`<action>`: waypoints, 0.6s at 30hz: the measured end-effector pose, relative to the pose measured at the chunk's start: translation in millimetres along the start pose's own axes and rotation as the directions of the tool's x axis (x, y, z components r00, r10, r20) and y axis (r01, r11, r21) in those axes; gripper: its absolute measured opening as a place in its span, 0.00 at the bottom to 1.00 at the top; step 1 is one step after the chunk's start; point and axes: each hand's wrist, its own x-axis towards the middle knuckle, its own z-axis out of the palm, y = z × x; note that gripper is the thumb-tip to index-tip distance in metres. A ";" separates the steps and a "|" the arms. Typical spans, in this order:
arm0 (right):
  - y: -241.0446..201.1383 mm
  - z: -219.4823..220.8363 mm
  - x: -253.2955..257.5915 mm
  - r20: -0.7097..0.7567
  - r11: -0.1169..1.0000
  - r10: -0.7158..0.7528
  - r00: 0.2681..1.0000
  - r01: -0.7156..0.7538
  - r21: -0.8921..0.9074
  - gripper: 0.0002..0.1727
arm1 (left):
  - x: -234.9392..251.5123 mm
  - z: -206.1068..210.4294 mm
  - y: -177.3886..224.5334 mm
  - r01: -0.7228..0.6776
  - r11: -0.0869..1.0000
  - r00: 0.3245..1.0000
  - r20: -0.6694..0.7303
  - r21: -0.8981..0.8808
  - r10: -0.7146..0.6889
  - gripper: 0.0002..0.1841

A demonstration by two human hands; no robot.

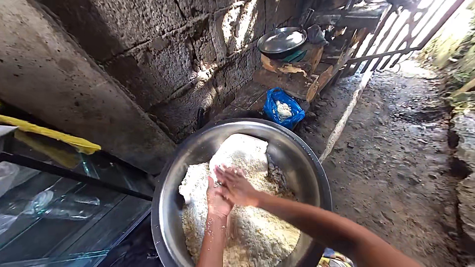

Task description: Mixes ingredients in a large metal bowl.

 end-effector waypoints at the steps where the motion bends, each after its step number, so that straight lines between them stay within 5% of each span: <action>1: 25.3 -1.9 12.0 -0.002 0.999 0.018 1.000 -0.018 -0.048 0.40 | -1.2 1.7 5.2 -0.016 0.998 1.000 -0.004 0.056 0.016 0.45; 5: 108.4 17.6 14.3 -0.054 0.984 0.117 0.992 -0.123 -0.131 0.36 | 6.4 -5.9 3.0 -0.211 0.843 0.939 -0.138 0.494 0.316 0.33; 9: 75.4 65.1 -36.6 -0.279 0.915 0.389 0.878 -0.332 0.228 0.27 | 27.9 -24.8 -24.0 -0.371 0.864 0.785 -0.382 0.340 0.488 0.20; 11: 45.5 52.7 -40.0 -0.116 0.765 0.586 0.802 -0.501 0.406 0.26 | 29.1 -31.5 -34.1 -0.329 0.894 0.799 -0.415 0.305 0.435 0.20; 13: 31.0 37.9 -31.9 -0.044 0.619 0.648 0.761 -0.492 0.612 0.25 | 27.9 -32.3 -41.2 -0.305 0.884 0.836 -0.346 0.354 0.427 0.21; 18: -32.8 25.1 -35.1 -0.060 0.705 0.359 0.931 -0.229 0.671 0.35 | -17.5 29.8 -23.0 -0.149 0.900 0.964 -0.143 0.410 0.225 0.29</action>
